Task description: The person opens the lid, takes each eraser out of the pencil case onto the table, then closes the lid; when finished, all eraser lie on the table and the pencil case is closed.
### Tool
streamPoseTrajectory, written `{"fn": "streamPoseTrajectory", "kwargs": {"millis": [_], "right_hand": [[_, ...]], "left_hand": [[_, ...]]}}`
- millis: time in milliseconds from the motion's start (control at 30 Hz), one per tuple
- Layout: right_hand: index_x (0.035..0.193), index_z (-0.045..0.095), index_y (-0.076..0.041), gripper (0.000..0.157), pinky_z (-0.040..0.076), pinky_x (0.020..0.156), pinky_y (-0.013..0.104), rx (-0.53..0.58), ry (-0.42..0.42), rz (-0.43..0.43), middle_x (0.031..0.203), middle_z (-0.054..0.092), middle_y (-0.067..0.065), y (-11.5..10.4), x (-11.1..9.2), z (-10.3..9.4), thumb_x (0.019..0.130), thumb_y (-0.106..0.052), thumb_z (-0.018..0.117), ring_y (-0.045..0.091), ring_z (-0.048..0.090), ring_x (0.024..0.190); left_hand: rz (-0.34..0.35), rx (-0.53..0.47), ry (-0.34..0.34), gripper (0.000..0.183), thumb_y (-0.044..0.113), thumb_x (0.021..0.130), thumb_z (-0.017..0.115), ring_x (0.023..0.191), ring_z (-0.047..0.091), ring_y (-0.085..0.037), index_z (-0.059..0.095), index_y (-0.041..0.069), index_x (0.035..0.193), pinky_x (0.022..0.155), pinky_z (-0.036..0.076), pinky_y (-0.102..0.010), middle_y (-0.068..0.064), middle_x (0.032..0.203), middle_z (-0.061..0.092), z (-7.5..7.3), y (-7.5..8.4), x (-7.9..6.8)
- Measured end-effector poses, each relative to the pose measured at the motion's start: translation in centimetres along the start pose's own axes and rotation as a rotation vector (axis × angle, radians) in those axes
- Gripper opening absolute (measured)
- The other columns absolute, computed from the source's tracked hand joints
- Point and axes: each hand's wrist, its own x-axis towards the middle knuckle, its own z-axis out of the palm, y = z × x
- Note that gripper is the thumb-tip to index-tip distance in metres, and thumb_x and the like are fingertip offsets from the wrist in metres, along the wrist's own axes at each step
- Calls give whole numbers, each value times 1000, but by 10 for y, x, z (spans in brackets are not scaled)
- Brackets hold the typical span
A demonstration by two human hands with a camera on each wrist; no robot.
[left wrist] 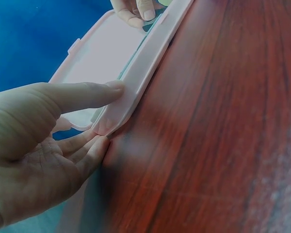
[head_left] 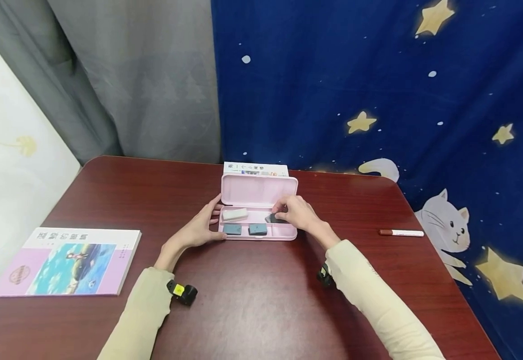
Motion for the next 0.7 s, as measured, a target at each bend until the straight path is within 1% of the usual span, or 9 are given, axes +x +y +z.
{"fn": "streamPoseTrajectory", "kwargs": {"millis": [67, 133, 200, 300, 367, 400, 533, 700], "right_hand": [[91, 76, -10, 11, 49, 70, 31, 41, -10, -23, 81, 69, -2, 1, 0, -1, 81, -5, 76, 17, 58, 77], [93, 76, -6, 13, 48, 69, 28, 81, -17, -50, 81, 70, 1, 3, -1, -2, 81, -3, 75, 17, 57, 76], [94, 76, -4, 13, 50, 64, 26, 123, -22, -51, 80, 70, 3, 4, -1, -3, 81, -1, 74, 18, 58, 71], [94, 75, -3, 14, 54, 56, 26, 200, -27, 2, 81, 69, 5, 7, -2, -6, 82, 1, 73, 19, 59, 65], [95, 73, -1, 13, 56, 51, 30, 263, -29, 46, 81, 68, 6, 7, -3, -7, 83, 2, 71, 21, 61, 64], [96, 72, 1, 13, 57, 51, 31, 292, -30, 63, 81, 68, 7, 8, -3, -7, 83, 3, 71, 22, 62, 65], [99, 68, 5, 15, 59, 55, 37, 413, -23, 113, 82, 67, 14, 9, -6, -9, 84, 6, 68, 23, 64, 69], [104, 66, 7, 20, 59, 59, 40, 531, -5, 164, 84, 67, 19, 10, -9, -10, 85, 9, 65, 22, 64, 71]], "left_hand": [[-6, -11, -1, 99, -15, 72, 74, 124, 37, -50, 9, -13, 147, 105, 35, -55, -39, 134, 33, 0, 0, 1], [-4, -13, -1, 100, -16, 72, 74, 124, 37, -51, 9, -13, 148, 105, 35, -56, -39, 135, 33, 1, -3, 2], [-2, -17, 4, 102, -16, 72, 75, 125, 36, -50, 8, -11, 148, 105, 34, -57, -39, 136, 32, 2, -12, 5], [4, -4, 12, 105, -14, 72, 76, 126, 37, -48, 7, -8, 150, 105, 35, -56, -36, 137, 32, 4, -27, 8], [4, 8, 18, 107, -11, 72, 78, 126, 38, -46, 7, -5, 151, 106, 36, -54, -34, 137, 33, 5, -36, 10], [4, 13, 19, 108, -10, 72, 79, 126, 38, -44, 7, -4, 152, 106, 36, -53, -32, 137, 34, 5, -39, 11], [9, 3, 19, 109, -8, 71, 80, 125, 40, -43, 7, -2, 152, 105, 38, -52, -30, 137, 35, 4, -42, 11], [14, -15, 23, 109, -10, 70, 79, 125, 38, -46, 6, -5, 151, 104, 37, -55, -33, 137, 33, 4, -43, 10]]}}
